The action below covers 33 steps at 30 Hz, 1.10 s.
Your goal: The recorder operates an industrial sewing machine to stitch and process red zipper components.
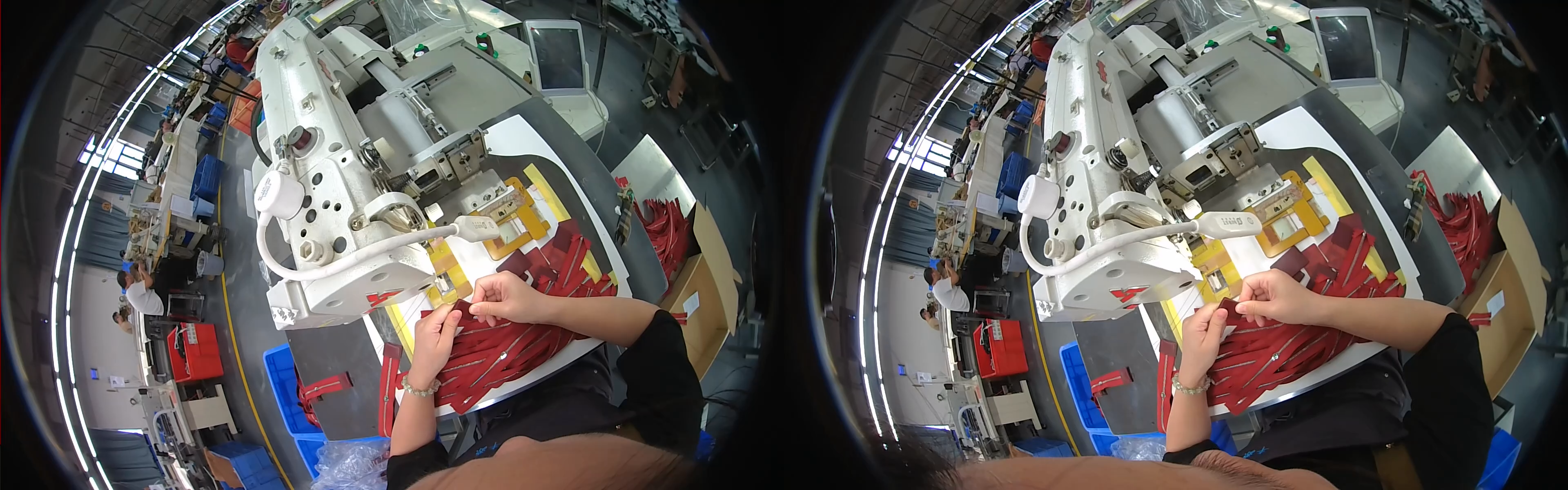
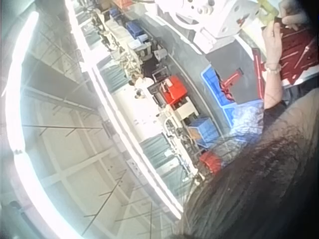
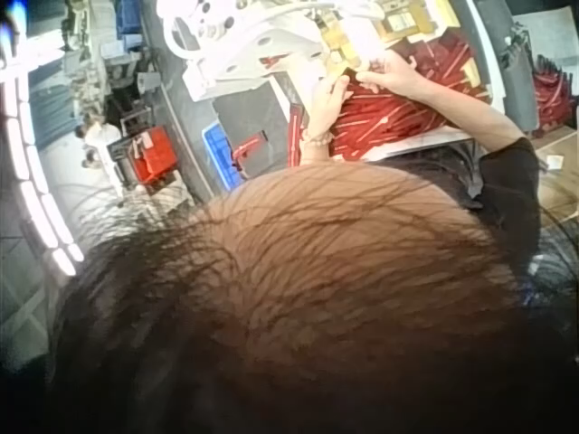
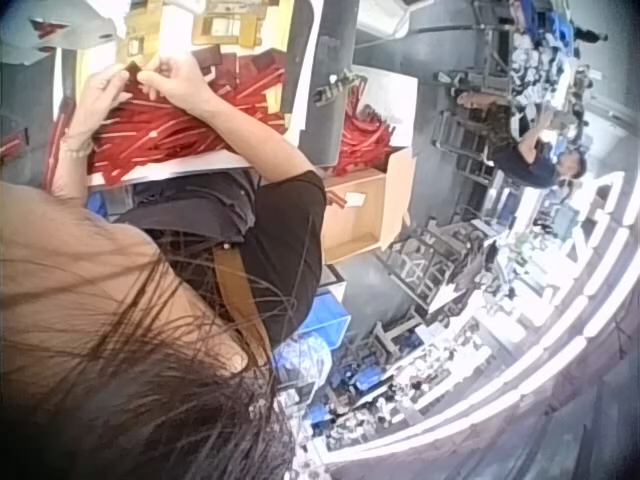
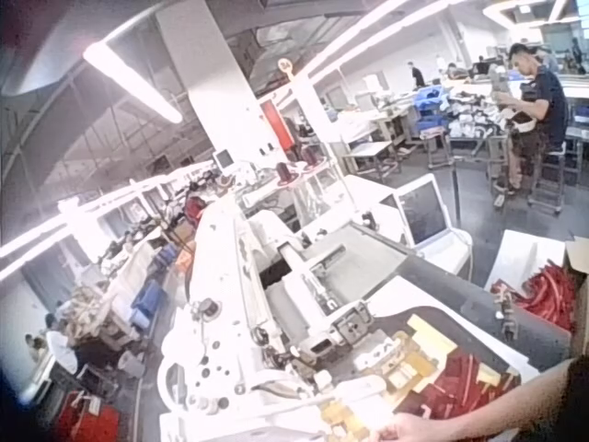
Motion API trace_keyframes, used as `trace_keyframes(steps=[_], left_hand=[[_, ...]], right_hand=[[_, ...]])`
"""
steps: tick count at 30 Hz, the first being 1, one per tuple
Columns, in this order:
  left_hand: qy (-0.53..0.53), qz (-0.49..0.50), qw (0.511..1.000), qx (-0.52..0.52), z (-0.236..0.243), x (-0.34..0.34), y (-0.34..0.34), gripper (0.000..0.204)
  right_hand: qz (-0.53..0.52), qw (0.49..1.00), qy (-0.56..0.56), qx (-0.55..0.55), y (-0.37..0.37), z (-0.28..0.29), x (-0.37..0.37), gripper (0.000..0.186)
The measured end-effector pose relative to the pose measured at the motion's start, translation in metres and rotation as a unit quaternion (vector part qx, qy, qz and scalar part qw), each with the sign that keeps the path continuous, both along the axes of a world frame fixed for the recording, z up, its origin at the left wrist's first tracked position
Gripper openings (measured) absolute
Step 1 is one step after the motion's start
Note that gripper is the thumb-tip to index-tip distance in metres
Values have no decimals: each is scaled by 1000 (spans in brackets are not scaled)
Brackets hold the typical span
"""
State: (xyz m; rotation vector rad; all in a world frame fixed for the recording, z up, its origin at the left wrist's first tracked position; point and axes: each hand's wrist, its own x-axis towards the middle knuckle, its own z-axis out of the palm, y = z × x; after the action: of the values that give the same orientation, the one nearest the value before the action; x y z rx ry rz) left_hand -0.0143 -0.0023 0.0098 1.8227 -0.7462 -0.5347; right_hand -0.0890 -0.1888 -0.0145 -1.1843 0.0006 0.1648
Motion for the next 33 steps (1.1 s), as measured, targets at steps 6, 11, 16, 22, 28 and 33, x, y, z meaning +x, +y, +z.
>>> trace_keyframes(steps=[6,11,16,22,28,33], left_hand=[[-37,6,999,-11,-2,0,0,19],[-29,1,1000,0,0,1,2,17],[-65,-12,998,15,4,2,1,19],[-85,-6,996,-4,5,1,0,22],[-101,-15,995,6,5,2,0,18],[-129,-35,991,13,2,3,3,12]], right_hand=[[-2,1000,-4,2,1,-4,0,10],[0,1000,-4,3,2,-5,0,10],[-5,1000,-9,-3,3,-8,0,12],[-1,1000,-6,-21,4,-7,1,12],[-9,999,-22,-40,4,-6,-1,13],[-21,980,-59,-190,-3,10,0,12]])
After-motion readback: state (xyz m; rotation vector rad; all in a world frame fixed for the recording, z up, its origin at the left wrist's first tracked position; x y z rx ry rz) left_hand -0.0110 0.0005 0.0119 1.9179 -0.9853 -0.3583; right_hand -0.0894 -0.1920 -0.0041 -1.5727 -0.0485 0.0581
